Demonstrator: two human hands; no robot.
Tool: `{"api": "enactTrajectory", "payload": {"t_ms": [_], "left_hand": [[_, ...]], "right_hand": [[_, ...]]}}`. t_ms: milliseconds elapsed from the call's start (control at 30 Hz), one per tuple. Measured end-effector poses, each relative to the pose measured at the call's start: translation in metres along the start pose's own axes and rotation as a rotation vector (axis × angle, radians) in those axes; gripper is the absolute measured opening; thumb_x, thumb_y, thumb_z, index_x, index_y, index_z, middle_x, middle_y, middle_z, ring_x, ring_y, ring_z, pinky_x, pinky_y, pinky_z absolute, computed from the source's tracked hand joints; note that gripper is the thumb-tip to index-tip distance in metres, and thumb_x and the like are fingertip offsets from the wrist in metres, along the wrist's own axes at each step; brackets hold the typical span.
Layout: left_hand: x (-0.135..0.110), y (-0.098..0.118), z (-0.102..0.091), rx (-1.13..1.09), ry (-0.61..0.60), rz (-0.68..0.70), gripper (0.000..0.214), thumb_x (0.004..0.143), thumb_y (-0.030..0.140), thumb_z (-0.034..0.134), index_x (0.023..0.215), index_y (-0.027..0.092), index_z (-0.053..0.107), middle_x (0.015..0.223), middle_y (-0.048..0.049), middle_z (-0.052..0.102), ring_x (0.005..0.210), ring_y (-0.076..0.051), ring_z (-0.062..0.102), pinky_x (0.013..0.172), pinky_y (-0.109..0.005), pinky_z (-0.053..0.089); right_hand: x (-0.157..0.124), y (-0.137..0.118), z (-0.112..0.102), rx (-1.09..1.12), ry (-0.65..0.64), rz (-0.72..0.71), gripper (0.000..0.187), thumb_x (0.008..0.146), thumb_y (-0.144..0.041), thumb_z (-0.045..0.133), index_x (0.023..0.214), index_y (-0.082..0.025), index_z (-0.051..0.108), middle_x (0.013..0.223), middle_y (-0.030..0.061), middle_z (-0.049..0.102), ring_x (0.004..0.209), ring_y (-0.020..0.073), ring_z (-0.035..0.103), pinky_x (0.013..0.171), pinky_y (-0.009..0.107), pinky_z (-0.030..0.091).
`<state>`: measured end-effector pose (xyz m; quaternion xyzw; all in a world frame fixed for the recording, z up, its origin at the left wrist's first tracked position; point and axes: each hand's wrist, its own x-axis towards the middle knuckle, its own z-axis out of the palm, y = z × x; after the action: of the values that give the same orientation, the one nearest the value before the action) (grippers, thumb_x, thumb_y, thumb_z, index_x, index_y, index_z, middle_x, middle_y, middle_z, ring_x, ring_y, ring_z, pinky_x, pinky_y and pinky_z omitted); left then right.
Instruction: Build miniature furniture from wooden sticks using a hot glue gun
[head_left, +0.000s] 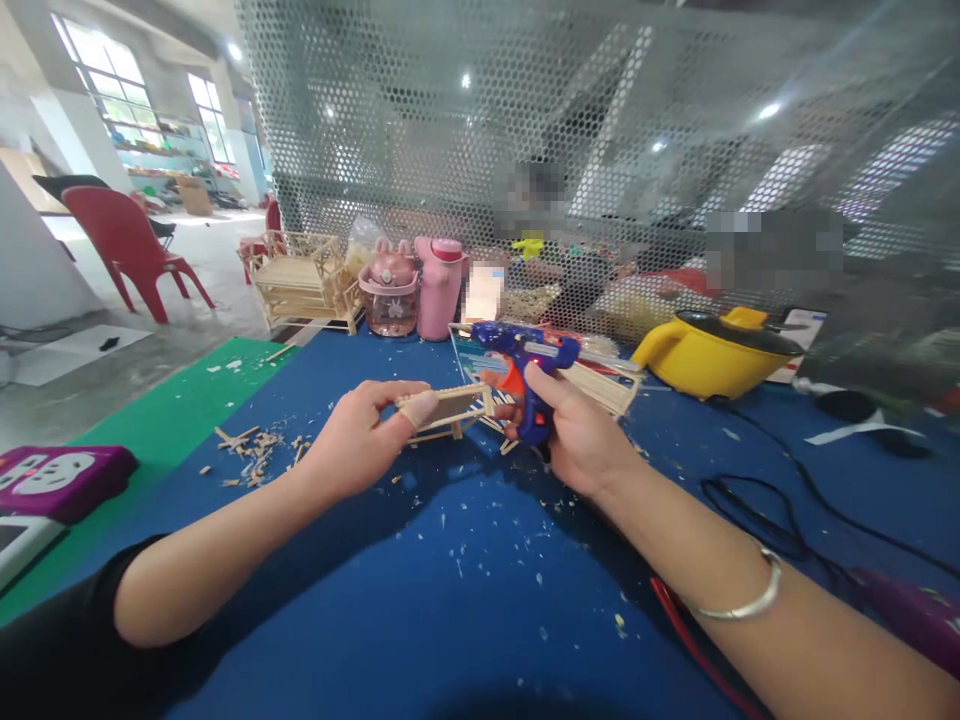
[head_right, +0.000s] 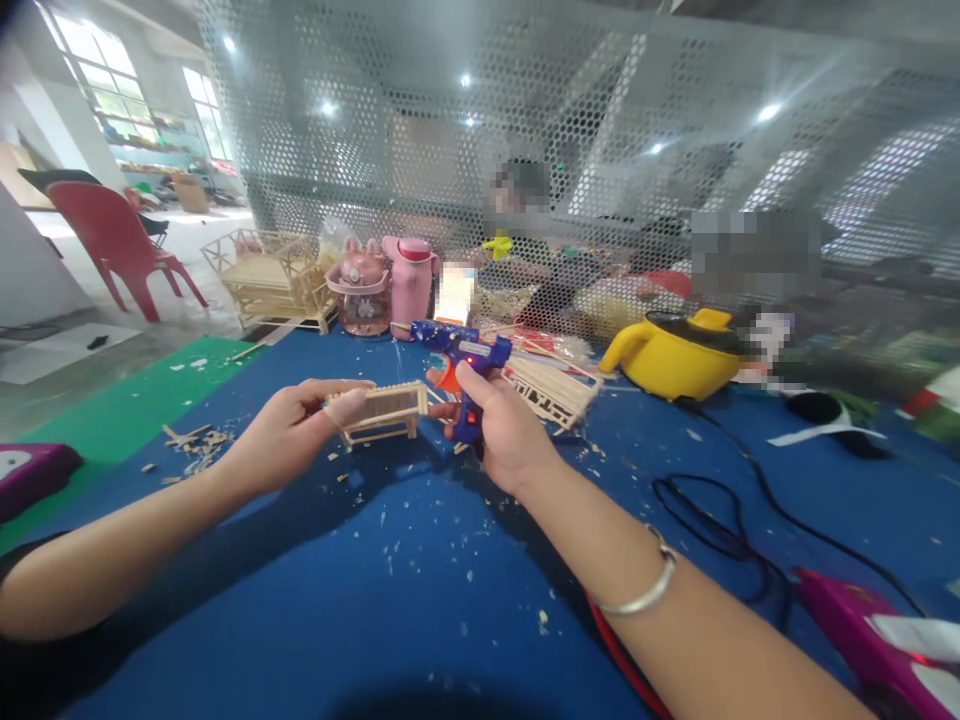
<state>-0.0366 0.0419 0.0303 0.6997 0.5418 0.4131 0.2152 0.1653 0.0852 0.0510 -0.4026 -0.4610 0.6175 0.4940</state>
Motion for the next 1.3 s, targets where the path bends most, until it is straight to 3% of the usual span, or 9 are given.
{"api": "enactTrajectory", "payload": {"t_ms": [133, 233, 333, 467, 700, 933, 1033, 1167, 1300], "left_hand": [[0.001, -0.024, -0.001, -0.266, -0.136, 0.122, 0.065, 0.091, 0.06, 0.019, 0.122, 0.018, 0.059, 0.118, -0.0105, 0.066, 0.111, -0.024, 0.058, 0.095, -0.039, 0.046], [0.0, -0.041, -0.006, -0.268, -0.238, 0.262, 0.062, 0.091, 0.059, 0.029, 0.134, 0.019, 0.047, 0.135, -0.0122, 0.053, 0.127, -0.026, 0.045, 0.105, -0.041, 0.037], [0.001, -0.051, -0.01, -0.263, -0.295, 0.219, 0.048, 0.09, 0.038, 0.046, 0.135, 0.02, 0.045, 0.137, -0.0108, 0.052, 0.131, -0.026, 0.041, 0.107, -0.043, 0.035], [0.009, -0.049, -0.004, -0.33, -0.284, 0.166, 0.052, 0.078, 0.014, 0.052, 0.129, 0.02, 0.049, 0.131, -0.0085, 0.057, 0.125, -0.023, 0.049, 0.107, -0.043, 0.035], [0.017, -0.037, 0.003, -0.545, -0.358, -0.029, 0.049, 0.066, 0.016, 0.053, 0.115, 0.02, 0.061, 0.109, -0.0059, 0.07, 0.101, -0.023, 0.064, 0.096, -0.046, 0.045], [0.009, -0.042, -0.004, -0.622, -0.472, 0.046, 0.066, 0.063, 0.015, 0.06, 0.128, 0.023, 0.052, 0.127, -0.0076, 0.06, 0.119, -0.025, 0.054, 0.106, -0.044, 0.036], [0.007, -0.042, 0.004, -0.576, -0.439, 0.115, 0.08, 0.062, 0.015, 0.073, 0.135, 0.021, 0.042, 0.141, -0.0116, 0.047, 0.128, -0.025, 0.045, 0.11, -0.042, 0.031], [0.012, -0.042, 0.019, -0.62, -0.311, 0.058, 0.087, 0.064, 0.017, 0.075, 0.14, 0.016, 0.031, 0.142, -0.0174, 0.045, 0.125, -0.027, 0.049, 0.105, -0.045, 0.037], [0.015, -0.036, 0.022, -0.682, -0.325, 0.036, 0.065, 0.068, 0.017, 0.072, 0.128, 0.013, 0.049, 0.13, -0.0158, 0.058, 0.117, -0.026, 0.056, 0.102, -0.043, 0.041]], "right_hand": [[0.015, 0.006, 0.006, 0.074, -0.075, 0.055, 0.014, 0.084, -0.03, 0.056, 0.087, -0.018, 0.062, 0.081, 0.0035, 0.072, 0.052, 0.0108, 0.062, 0.039, 0.02, 0.045], [0.018, 0.009, 0.006, 0.089, -0.068, 0.049, 0.013, 0.083, -0.03, 0.057, 0.088, -0.018, 0.061, 0.078, 0.0019, 0.071, 0.053, 0.0116, 0.064, 0.039, 0.02, 0.045], [0.017, 0.009, 0.006, 0.106, -0.067, 0.058, 0.012, 0.083, -0.029, 0.058, 0.087, -0.018, 0.061, 0.078, 0.002, 0.071, 0.054, 0.012, 0.065, 0.04, 0.02, 0.046], [0.019, 0.009, 0.005, 0.133, -0.058, 0.075, 0.011, 0.083, -0.029, 0.058, 0.086, -0.018, 0.061, 0.077, 0.002, 0.07, 0.055, 0.0122, 0.065, 0.04, 0.019, 0.047], [0.016, 0.006, 0.003, 0.156, -0.033, 0.093, 0.012, 0.084, -0.029, 0.059, 0.08, -0.018, 0.059, 0.067, 0.0003, 0.066, 0.052, 0.0117, 0.063, 0.04, 0.02, 0.048], [0.007, 0.006, 0.001, 0.156, -0.041, 0.094, 0.013, 0.082, -0.031, 0.061, 0.083, -0.018, 0.062, 0.07, 0.0019, 0.069, 0.054, 0.0132, 0.065, 0.04, 0.02, 0.048], [0.005, 0.006, 0.001, 0.158, -0.024, 0.108, 0.012, 0.085, -0.03, 0.057, 0.086, -0.018, 0.061, 0.071, 0.0012, 0.069, 0.054, 0.0118, 0.065, 0.039, 0.019, 0.048], [0.004, 0.005, 0.003, 0.151, -0.01, 0.13, 0.014, 0.088, -0.029, 0.052, 0.085, -0.019, 0.061, 0.07, 0.0006, 0.069, 0.05, 0.0097, 0.063, 0.039, 0.017, 0.046], [0.003, 0.005, 0.005, 0.129, -0.019, 0.149, 0.019, 0.09, -0.031, 0.049, 0.082, -0.018, 0.061, 0.063, 0.0002, 0.067, 0.045, 0.0093, 0.06, 0.039, 0.017, 0.046]]}}
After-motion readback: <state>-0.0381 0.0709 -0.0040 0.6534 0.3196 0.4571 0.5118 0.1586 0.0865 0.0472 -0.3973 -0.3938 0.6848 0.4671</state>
